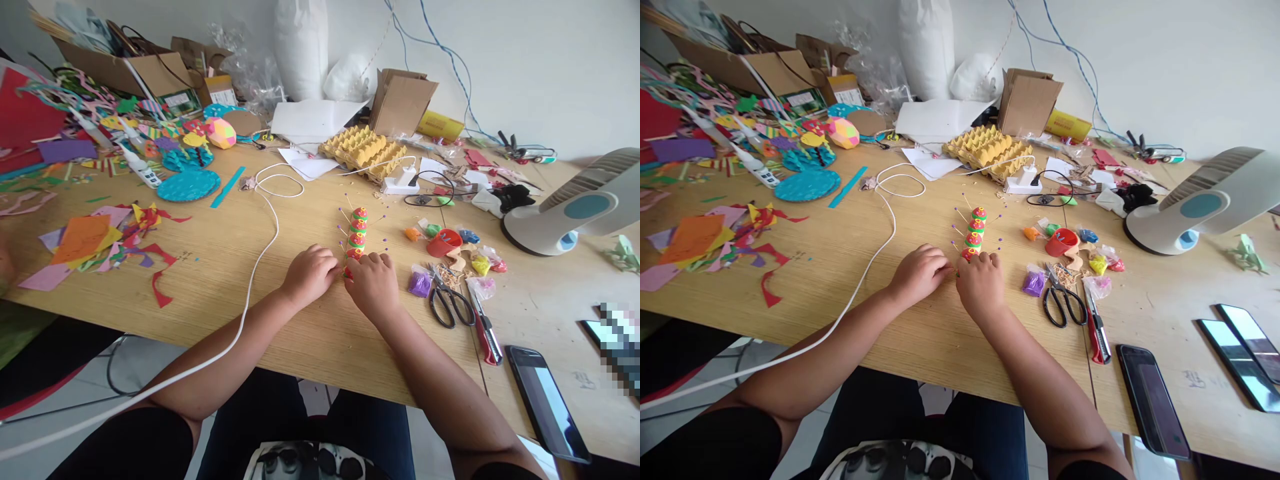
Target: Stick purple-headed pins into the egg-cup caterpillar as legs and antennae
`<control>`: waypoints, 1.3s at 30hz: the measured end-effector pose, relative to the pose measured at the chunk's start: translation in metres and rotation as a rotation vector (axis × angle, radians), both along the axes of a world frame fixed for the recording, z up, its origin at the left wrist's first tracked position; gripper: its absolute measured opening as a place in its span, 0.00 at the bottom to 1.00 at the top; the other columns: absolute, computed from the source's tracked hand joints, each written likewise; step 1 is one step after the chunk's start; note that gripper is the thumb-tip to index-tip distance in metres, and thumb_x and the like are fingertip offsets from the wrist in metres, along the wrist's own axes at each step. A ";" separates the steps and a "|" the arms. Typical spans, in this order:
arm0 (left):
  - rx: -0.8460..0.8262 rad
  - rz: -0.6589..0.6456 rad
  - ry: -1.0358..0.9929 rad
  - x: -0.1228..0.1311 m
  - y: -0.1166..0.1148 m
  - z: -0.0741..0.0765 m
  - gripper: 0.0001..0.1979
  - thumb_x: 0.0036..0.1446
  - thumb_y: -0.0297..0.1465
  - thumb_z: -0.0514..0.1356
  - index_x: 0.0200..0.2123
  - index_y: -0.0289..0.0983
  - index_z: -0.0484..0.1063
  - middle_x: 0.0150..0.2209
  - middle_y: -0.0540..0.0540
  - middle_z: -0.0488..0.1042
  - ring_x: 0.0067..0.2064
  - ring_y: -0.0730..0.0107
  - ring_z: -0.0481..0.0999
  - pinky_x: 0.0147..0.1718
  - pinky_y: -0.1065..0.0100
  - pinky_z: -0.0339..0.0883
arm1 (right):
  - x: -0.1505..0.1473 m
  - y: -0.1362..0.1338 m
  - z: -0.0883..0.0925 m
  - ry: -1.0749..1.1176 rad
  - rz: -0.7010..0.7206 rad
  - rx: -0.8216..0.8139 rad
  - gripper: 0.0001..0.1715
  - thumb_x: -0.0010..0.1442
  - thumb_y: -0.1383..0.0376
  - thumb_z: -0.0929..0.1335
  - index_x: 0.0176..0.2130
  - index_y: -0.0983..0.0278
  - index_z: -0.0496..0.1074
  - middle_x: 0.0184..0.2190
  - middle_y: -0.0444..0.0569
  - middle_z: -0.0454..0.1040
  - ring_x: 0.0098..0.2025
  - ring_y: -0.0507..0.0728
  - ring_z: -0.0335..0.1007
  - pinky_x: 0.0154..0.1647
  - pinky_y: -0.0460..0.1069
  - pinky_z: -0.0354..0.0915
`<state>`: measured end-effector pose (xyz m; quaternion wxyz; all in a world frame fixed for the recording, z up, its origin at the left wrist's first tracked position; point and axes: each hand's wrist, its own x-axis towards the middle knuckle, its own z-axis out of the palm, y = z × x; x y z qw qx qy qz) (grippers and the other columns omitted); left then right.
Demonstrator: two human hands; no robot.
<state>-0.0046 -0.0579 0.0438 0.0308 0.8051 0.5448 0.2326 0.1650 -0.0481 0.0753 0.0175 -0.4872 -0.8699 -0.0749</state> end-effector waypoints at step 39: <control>0.078 -0.039 0.173 0.006 -0.004 0.004 0.12 0.65 0.27 0.54 0.28 0.37 0.72 0.32 0.43 0.71 0.40 0.59 0.67 0.36 0.60 0.60 | -0.002 0.001 0.000 0.011 0.010 -0.019 0.09 0.65 0.67 0.64 0.39 0.63 0.75 0.38 0.55 0.77 0.45 0.62 0.67 0.48 0.55 0.50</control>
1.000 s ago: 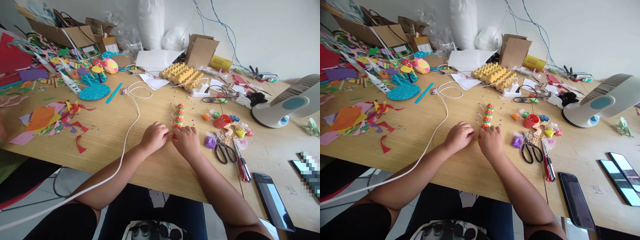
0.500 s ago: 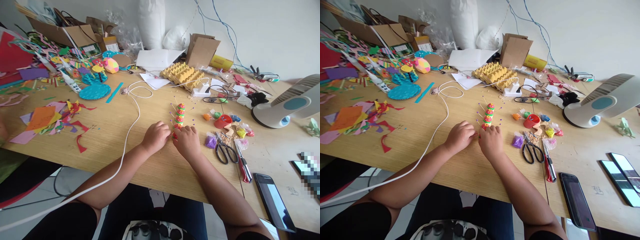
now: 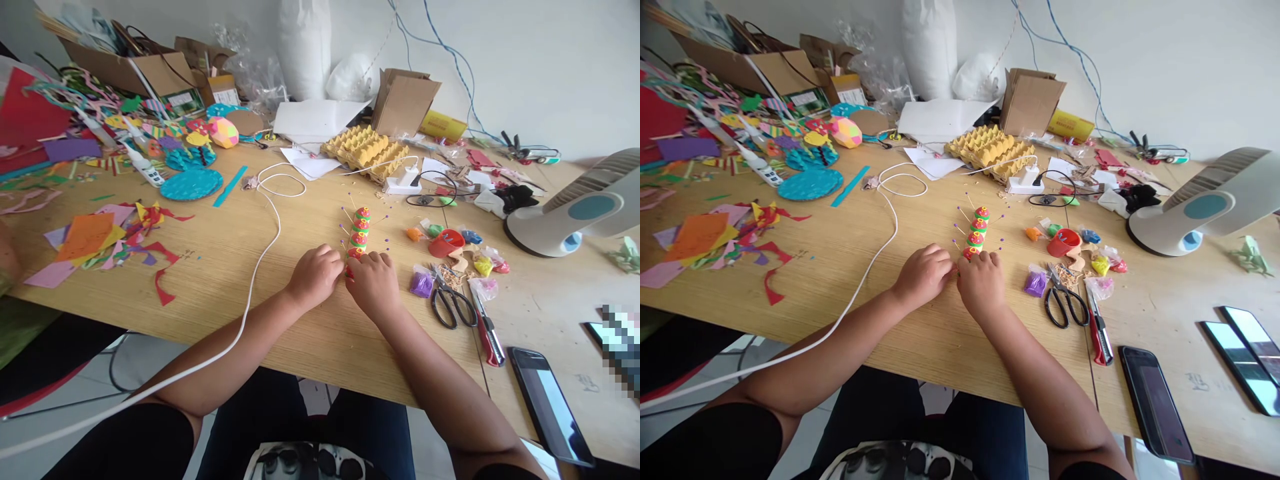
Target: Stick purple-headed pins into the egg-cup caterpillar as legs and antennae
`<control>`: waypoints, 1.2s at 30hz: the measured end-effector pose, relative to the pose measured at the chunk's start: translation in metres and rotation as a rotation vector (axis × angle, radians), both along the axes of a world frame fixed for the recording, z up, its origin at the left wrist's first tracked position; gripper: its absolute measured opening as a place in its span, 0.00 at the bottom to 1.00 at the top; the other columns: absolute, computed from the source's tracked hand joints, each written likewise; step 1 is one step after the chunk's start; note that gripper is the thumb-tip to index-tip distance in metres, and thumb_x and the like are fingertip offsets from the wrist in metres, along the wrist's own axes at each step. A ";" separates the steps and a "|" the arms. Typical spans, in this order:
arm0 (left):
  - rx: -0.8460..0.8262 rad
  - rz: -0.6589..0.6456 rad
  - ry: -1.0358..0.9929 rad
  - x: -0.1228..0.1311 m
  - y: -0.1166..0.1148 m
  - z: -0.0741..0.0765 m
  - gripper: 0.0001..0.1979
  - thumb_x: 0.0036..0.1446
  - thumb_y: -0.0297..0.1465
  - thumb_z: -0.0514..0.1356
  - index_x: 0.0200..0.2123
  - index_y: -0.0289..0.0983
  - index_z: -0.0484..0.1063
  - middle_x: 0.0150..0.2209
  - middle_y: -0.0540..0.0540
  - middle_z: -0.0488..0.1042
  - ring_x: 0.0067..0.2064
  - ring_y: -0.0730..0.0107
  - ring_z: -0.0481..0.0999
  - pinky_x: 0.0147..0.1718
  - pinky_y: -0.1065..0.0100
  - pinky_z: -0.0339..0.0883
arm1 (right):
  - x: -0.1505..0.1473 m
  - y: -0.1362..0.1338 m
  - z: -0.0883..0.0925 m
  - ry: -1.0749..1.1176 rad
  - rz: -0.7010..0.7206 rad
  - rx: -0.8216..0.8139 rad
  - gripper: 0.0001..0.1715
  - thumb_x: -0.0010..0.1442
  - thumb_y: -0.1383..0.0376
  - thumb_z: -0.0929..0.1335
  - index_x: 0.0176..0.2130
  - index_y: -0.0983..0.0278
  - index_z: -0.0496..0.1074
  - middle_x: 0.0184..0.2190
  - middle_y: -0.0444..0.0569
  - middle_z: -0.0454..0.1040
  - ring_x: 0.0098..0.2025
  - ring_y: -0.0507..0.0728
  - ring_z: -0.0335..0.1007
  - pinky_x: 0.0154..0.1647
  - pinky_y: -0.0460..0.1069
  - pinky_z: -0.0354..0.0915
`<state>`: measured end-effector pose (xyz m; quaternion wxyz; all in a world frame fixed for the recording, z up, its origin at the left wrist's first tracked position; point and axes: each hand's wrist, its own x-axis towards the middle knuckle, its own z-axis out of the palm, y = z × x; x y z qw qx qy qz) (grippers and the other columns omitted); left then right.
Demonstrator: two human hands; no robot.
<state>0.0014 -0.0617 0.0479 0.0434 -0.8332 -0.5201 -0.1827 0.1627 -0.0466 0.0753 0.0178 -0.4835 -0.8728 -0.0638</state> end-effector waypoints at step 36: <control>-0.003 -0.006 -0.009 0.006 0.000 0.000 0.13 0.65 0.26 0.54 0.27 0.37 0.72 0.31 0.42 0.71 0.39 0.59 0.67 0.35 0.59 0.61 | -0.001 0.000 -0.001 0.001 0.015 0.005 0.08 0.65 0.66 0.65 0.38 0.62 0.75 0.38 0.54 0.77 0.45 0.62 0.67 0.49 0.55 0.51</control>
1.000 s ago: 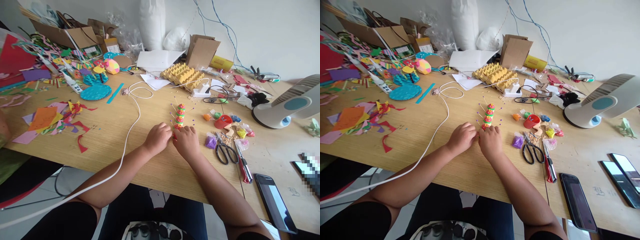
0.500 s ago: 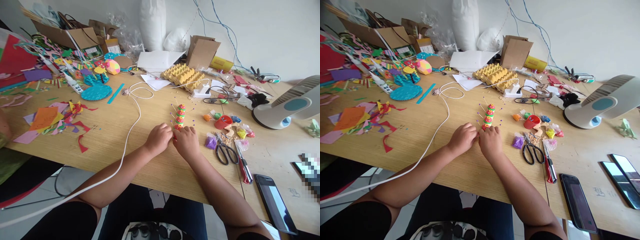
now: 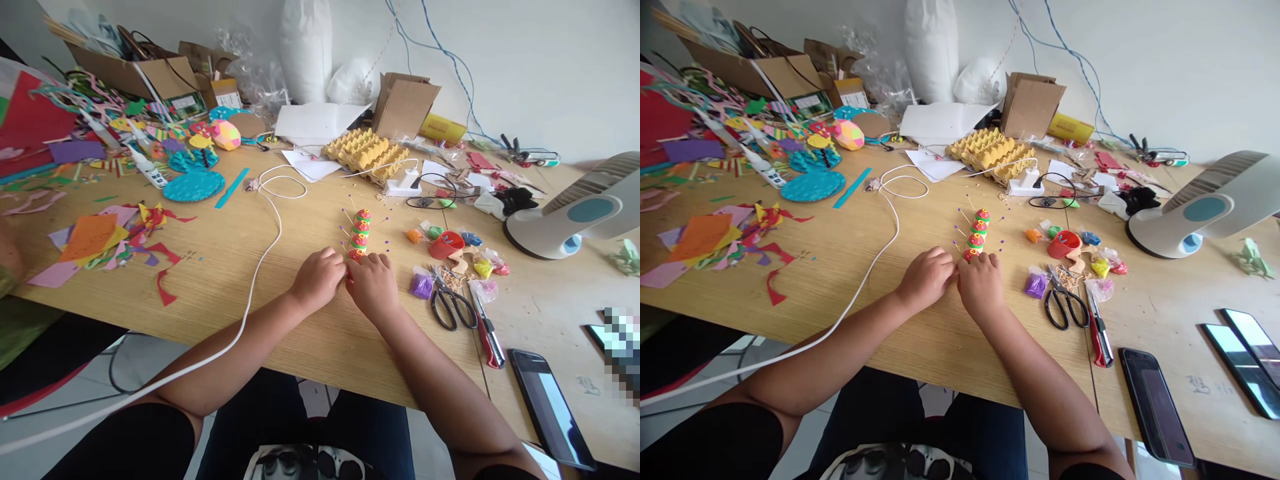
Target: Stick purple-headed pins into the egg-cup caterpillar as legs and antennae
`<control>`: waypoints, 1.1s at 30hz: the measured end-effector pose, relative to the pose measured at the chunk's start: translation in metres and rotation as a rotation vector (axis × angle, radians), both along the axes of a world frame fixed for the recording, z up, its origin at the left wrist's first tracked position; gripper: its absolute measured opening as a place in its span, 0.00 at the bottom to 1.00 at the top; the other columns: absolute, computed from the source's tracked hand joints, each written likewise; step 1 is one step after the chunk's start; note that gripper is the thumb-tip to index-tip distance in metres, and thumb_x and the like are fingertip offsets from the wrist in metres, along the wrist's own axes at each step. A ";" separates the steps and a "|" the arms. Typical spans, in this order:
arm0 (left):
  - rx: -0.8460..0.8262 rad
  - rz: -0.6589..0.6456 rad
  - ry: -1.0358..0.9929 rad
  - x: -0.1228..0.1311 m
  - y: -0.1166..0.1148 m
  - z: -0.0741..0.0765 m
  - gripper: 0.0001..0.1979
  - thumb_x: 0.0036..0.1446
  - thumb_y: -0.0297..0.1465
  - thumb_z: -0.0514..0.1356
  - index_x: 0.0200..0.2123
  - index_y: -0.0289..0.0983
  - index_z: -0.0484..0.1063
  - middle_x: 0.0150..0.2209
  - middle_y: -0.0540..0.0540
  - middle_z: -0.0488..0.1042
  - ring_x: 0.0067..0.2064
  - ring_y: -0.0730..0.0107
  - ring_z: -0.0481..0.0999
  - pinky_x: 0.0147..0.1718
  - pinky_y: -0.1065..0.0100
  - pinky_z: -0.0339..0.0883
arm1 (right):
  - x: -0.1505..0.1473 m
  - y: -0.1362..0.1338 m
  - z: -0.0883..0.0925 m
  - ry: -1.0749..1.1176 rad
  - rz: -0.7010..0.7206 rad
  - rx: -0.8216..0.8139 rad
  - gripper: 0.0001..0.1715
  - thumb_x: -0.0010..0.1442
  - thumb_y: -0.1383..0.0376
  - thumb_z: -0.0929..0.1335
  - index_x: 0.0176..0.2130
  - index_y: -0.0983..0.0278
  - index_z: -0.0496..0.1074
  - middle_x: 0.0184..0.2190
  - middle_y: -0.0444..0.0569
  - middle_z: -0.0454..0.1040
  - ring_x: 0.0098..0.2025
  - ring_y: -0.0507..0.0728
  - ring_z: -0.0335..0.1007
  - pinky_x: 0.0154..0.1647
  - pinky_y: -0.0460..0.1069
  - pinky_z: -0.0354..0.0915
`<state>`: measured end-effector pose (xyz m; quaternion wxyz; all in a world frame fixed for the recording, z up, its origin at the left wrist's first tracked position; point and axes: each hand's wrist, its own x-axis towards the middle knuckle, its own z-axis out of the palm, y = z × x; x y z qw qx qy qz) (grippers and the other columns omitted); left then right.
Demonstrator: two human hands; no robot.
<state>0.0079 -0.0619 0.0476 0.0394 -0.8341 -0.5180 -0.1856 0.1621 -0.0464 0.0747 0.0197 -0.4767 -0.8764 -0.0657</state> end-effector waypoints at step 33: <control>-0.002 0.021 -0.018 -0.002 0.001 -0.001 0.16 0.68 0.31 0.52 0.28 0.37 0.73 0.32 0.43 0.72 0.40 0.59 0.68 0.36 0.59 0.61 | 0.000 -0.001 0.000 0.009 -0.019 0.003 0.08 0.65 0.66 0.65 0.39 0.63 0.75 0.38 0.54 0.77 0.45 0.63 0.68 0.49 0.56 0.51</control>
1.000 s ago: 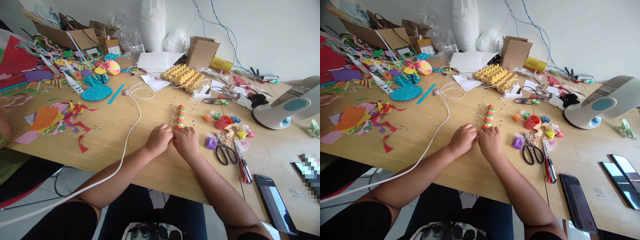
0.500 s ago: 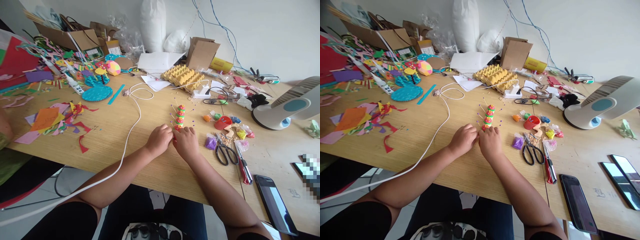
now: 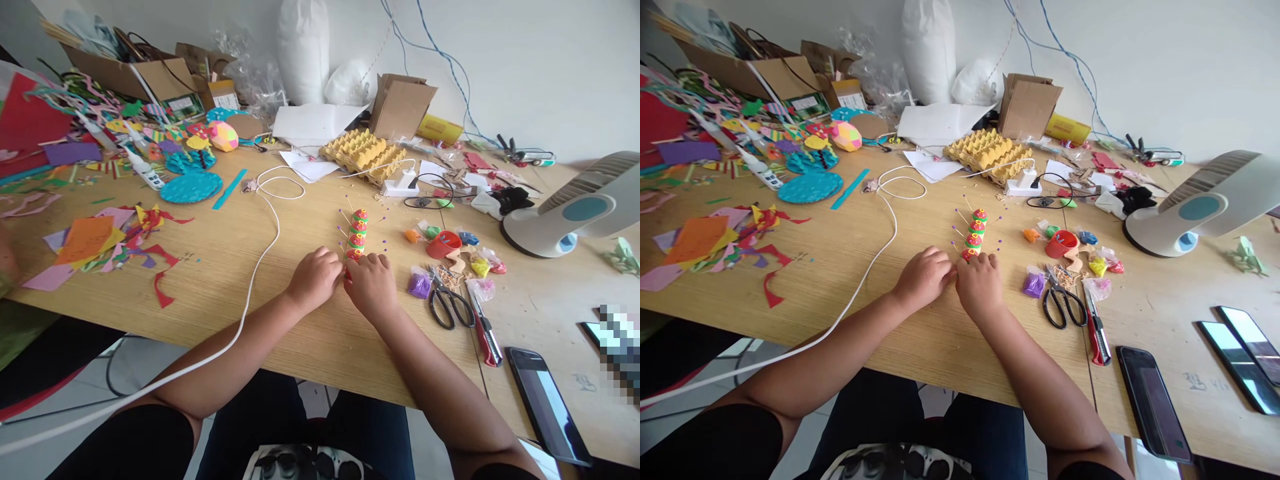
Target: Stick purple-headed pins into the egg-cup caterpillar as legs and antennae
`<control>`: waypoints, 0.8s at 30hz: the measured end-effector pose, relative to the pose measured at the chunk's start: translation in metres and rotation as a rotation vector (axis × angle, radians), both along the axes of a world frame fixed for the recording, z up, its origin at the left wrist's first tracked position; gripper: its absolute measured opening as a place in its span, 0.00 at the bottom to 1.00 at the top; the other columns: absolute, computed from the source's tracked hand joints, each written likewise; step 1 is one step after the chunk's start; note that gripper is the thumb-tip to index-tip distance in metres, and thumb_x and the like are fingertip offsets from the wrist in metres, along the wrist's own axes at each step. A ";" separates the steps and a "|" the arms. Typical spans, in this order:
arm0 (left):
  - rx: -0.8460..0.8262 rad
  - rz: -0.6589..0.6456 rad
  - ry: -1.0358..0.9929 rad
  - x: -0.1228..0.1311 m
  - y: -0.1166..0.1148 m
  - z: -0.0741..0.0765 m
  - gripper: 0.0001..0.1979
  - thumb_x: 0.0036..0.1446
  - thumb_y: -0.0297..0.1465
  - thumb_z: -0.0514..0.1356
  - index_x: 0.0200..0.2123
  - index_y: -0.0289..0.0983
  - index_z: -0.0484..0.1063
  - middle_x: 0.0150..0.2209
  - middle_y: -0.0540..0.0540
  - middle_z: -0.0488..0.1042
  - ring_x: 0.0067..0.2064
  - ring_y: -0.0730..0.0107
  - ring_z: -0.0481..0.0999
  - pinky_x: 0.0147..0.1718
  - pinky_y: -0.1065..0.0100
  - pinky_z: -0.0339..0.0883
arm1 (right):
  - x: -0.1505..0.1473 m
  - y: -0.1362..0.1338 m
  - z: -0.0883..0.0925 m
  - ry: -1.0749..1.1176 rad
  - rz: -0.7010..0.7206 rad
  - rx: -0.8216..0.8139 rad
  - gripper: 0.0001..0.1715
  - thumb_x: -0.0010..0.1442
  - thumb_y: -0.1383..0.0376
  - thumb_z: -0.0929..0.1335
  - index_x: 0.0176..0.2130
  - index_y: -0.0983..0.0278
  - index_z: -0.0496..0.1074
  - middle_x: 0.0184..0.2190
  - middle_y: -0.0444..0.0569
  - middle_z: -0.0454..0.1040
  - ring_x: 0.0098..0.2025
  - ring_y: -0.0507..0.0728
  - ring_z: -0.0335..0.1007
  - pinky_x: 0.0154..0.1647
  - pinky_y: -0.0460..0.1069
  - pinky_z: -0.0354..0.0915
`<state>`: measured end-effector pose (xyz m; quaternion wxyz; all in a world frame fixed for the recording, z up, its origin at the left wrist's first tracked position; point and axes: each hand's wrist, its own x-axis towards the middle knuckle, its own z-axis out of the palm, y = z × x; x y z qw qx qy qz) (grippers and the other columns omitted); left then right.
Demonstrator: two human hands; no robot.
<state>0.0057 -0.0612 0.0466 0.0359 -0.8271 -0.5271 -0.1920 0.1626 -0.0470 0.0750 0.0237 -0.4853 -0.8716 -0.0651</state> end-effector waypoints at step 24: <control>-0.095 0.128 -0.631 -0.012 0.010 -0.010 0.05 0.61 0.29 0.60 0.41 0.39 0.74 0.36 0.48 0.78 0.40 0.65 0.75 0.43 0.64 0.67 | 0.007 -0.001 0.007 -0.034 -0.006 0.006 0.15 0.61 0.56 0.71 0.44 0.62 0.74 0.40 0.55 0.78 0.47 0.66 0.69 0.49 0.56 0.53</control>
